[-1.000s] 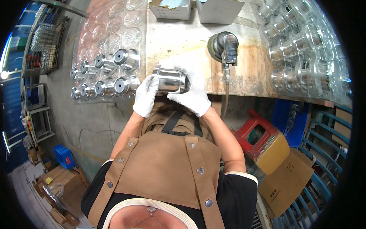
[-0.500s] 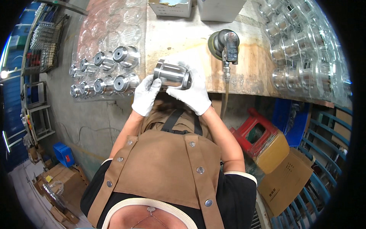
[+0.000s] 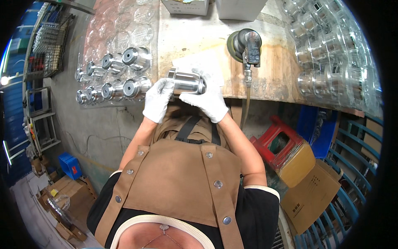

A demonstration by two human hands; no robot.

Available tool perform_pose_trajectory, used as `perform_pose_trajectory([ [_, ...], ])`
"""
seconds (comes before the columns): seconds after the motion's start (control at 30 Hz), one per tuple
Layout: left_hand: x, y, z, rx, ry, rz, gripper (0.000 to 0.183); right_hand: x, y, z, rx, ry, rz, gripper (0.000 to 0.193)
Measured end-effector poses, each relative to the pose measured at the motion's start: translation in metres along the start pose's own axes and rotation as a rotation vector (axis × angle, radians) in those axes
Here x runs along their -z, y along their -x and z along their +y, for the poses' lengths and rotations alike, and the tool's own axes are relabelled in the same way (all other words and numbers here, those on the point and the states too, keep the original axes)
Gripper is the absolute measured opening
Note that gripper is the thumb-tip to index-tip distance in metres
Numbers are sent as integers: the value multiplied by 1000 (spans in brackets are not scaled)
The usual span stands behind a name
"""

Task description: The person grinds and polishes the surface of cylindrical metal fabrication parts using a handheld orbital sander.

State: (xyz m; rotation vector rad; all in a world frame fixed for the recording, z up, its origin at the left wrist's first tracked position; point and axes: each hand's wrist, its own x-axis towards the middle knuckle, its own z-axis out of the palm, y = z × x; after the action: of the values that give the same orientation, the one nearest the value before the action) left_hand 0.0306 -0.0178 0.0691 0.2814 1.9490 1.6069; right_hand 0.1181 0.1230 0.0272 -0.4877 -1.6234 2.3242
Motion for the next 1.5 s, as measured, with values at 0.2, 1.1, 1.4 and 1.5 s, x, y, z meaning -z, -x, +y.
perform_pose_trajectory([
  [0.2,-2,2,2,-15,59,-27,28,-6,-1,-10,-96,-79,9,70],
  [1.1,18,-16,-28,52,540,-168,31,14,-2,-41,-209,39,-19,29],
  [1.4,17,-27,-52,438,1053,-221,39,-3,-1,-41,-324,-335,80,25],
  [1.5,11,-25,-51,353,718,-176,35,-1,-3,-37,-271,-463,113,22],
])
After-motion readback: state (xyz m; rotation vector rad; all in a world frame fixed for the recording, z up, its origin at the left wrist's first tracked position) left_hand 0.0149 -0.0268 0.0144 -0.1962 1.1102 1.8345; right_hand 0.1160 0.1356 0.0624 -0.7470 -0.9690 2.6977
